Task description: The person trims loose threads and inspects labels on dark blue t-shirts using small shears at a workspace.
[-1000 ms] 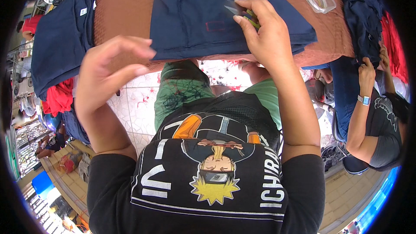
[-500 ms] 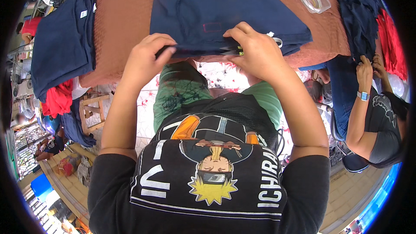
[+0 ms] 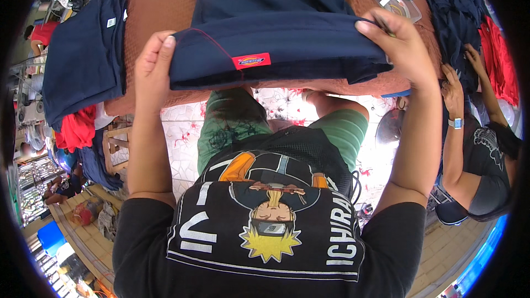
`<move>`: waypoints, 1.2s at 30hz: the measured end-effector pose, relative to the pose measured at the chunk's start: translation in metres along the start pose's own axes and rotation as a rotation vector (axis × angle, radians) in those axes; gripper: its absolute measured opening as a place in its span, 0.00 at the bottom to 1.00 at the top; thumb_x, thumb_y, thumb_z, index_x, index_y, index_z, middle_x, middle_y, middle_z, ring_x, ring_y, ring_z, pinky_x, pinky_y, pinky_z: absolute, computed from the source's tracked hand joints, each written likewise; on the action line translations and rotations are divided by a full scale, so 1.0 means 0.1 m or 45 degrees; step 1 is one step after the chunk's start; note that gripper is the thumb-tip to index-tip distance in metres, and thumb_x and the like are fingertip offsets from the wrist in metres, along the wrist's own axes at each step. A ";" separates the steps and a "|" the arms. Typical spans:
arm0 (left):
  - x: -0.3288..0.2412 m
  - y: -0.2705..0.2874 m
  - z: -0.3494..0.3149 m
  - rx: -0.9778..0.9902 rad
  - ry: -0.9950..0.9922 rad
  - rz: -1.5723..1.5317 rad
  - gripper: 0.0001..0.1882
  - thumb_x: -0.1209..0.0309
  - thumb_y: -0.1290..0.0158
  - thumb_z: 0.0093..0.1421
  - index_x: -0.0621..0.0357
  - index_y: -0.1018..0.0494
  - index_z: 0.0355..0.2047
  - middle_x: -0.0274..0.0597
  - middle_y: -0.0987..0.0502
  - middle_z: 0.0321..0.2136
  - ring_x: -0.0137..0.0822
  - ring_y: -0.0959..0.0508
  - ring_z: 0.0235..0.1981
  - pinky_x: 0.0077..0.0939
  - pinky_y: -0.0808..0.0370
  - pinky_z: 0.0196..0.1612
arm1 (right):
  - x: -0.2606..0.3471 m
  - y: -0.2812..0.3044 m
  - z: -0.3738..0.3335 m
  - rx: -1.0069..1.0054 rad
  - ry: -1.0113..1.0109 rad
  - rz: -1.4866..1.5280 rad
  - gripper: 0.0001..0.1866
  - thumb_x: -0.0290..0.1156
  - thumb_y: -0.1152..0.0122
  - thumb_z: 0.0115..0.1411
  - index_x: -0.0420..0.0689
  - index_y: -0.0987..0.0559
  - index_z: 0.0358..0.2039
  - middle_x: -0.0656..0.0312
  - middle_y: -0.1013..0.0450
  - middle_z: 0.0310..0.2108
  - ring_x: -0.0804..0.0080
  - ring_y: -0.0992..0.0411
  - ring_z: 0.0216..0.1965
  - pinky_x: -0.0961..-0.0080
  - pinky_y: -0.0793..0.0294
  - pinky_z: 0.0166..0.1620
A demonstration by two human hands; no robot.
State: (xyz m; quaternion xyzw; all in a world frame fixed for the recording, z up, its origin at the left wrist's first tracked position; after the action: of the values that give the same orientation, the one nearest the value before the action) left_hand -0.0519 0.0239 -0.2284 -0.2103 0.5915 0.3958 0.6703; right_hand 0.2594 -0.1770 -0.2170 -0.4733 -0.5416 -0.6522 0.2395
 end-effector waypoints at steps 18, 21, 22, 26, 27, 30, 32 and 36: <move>0.14 -0.95 0.11 0.405 -0.562 0.964 0.07 0.74 0.42 0.56 0.57 0.23 0.36 0.37 0.22 0.39 0.42 0.21 0.38 0.33 0.24 0.41 | 0.24 -1.44 0.27 -0.024 0.330 -0.075 0.12 0.28 0.36 0.55 0.38 0.24 0.39 0.54 0.27 0.35 0.55 0.26 0.38 0.68 0.28 0.42; 0.17 -0.92 0.13 0.387 -0.455 0.914 0.05 0.73 0.43 0.57 0.59 0.24 0.35 0.38 0.21 0.38 0.42 0.21 0.38 0.32 0.24 0.41 | 0.16 -1.45 0.25 -0.043 0.362 -0.103 0.11 0.28 0.35 0.55 0.38 0.23 0.37 0.55 0.27 0.35 0.55 0.26 0.37 0.69 0.28 0.41; 0.18 -0.90 0.14 0.385 -0.400 0.888 0.05 0.73 0.44 0.58 0.60 0.25 0.34 0.39 0.21 0.38 0.42 0.21 0.39 0.32 0.24 0.41 | 0.19 -1.45 0.24 -0.048 0.379 -0.118 0.10 0.28 0.35 0.55 0.39 0.23 0.36 0.55 0.27 0.35 0.55 0.26 0.37 0.69 0.28 0.41; 0.13 -0.90 0.11 0.371 -0.362 0.864 0.05 0.73 0.45 0.59 0.61 0.26 0.34 0.41 0.21 0.38 0.43 0.21 0.38 0.32 0.24 0.41 | 0.25 -1.48 0.23 -0.068 0.389 -0.200 0.09 0.29 0.35 0.54 0.41 0.22 0.35 0.57 0.27 0.34 0.56 0.25 0.35 0.68 0.27 0.38; 0.10 -0.91 0.10 0.361 -0.371 0.851 0.05 0.73 0.45 0.59 0.61 0.26 0.34 0.41 0.21 0.37 0.43 0.21 0.38 0.32 0.24 0.41 | 0.27 -1.49 0.22 -0.072 0.393 -0.213 0.09 0.29 0.35 0.54 0.42 0.22 0.35 0.57 0.27 0.34 0.56 0.25 0.34 0.67 0.27 0.37; -0.01 -0.93 0.07 0.331 -0.458 0.780 0.06 0.73 0.44 0.59 0.61 0.25 0.36 0.41 0.20 0.37 0.42 0.21 0.37 0.31 0.24 0.41 | 0.34 -1.47 0.21 -0.109 0.425 -0.277 0.08 0.28 0.35 0.54 0.42 0.22 0.35 0.58 0.27 0.33 0.57 0.25 0.33 0.67 0.27 0.36; -0.02 -0.95 0.03 0.362 -0.443 0.680 0.08 0.74 0.43 0.58 0.61 0.25 0.38 0.40 0.21 0.37 0.42 0.21 0.38 0.31 0.24 0.41 | 0.38 -1.43 0.18 -0.168 0.474 -0.349 0.08 0.28 0.36 0.55 0.42 0.22 0.35 0.57 0.27 0.32 0.57 0.26 0.32 0.67 0.27 0.36; 0.11 -1.01 -0.12 0.448 -0.428 0.649 0.11 0.75 0.40 0.53 0.58 0.22 0.39 0.37 0.21 0.39 0.40 0.23 0.39 0.29 0.26 0.44 | 0.25 -1.34 0.18 -0.196 0.384 -0.135 0.07 0.26 0.37 0.55 0.42 0.22 0.35 0.57 0.27 0.31 0.58 0.26 0.31 0.69 0.28 0.35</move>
State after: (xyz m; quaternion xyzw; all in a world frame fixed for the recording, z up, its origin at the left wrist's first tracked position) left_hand 0.0191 -0.0428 -0.2607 0.1311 0.5655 0.4716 0.6638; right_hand 0.1442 -0.1156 -0.2605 -0.3578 -0.4721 -0.7670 0.2465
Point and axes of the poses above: each hand's wrist, its own z-axis towards the middle knuckle, its own y-axis out of the back of the hand, x = y × z, the point moved 9 cm from there along z, towards the middle knuckle
